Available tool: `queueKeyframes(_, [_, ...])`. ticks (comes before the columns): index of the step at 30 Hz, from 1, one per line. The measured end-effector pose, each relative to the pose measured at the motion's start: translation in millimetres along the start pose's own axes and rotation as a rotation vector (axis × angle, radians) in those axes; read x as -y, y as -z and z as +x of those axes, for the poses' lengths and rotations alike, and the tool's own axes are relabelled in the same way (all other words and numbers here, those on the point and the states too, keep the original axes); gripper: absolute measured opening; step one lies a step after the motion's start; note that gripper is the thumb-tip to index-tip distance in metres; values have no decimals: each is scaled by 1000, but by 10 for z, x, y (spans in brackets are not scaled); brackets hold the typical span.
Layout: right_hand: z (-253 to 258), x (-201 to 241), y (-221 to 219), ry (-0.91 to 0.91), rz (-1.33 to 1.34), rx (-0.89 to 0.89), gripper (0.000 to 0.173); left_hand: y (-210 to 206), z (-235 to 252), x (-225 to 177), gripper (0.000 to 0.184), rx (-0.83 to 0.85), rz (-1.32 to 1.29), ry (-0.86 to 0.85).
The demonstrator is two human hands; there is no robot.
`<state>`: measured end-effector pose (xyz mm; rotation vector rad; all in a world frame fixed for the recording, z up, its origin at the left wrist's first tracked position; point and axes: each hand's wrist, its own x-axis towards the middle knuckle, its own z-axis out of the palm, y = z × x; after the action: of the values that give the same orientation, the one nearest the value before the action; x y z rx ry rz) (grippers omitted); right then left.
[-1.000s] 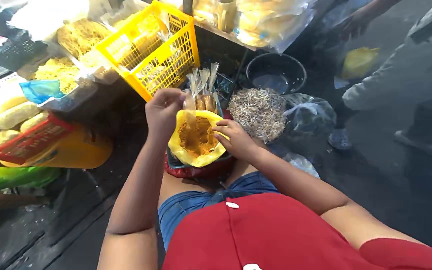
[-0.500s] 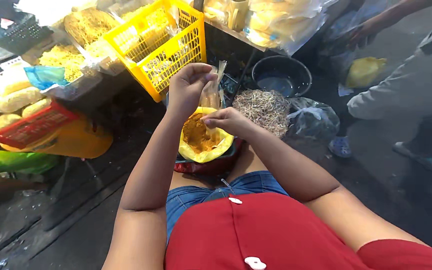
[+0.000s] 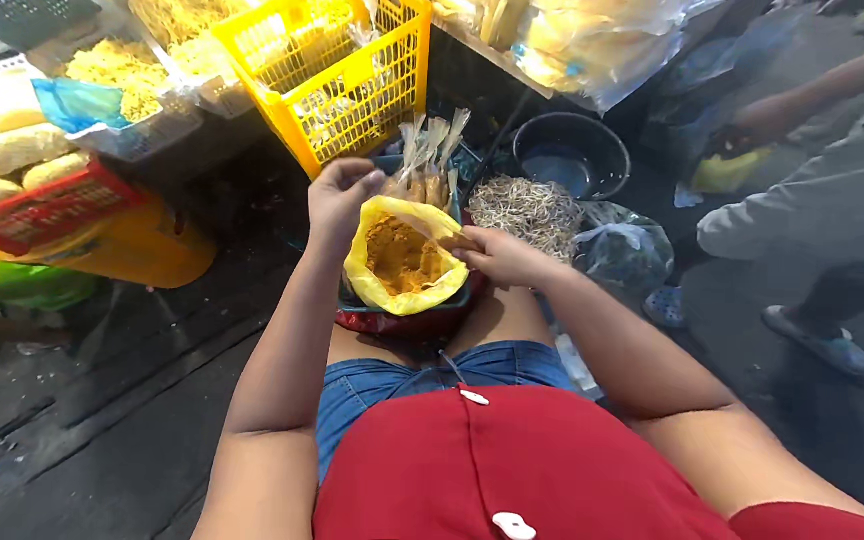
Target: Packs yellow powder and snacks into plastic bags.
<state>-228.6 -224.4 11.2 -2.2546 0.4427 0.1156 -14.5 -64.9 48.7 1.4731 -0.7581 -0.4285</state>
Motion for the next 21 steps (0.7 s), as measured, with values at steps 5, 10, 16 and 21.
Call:
queueKeyframes(5, [-65,250,387,-182,-714,137,19,159,-261,513,31,-126,184,186])
queueKeyframes(10, [64,829,318,-432,-969,340,21,94,-423,484,40,-79,314,171])
queueKeyframes(16, [146,958,221,-466,-984,351,19,142,-490,305,36,25,493,246])
queueKeyframes(21, [84,841,317,-420,-940,376,27,207,-478,277,40,11,513,234])
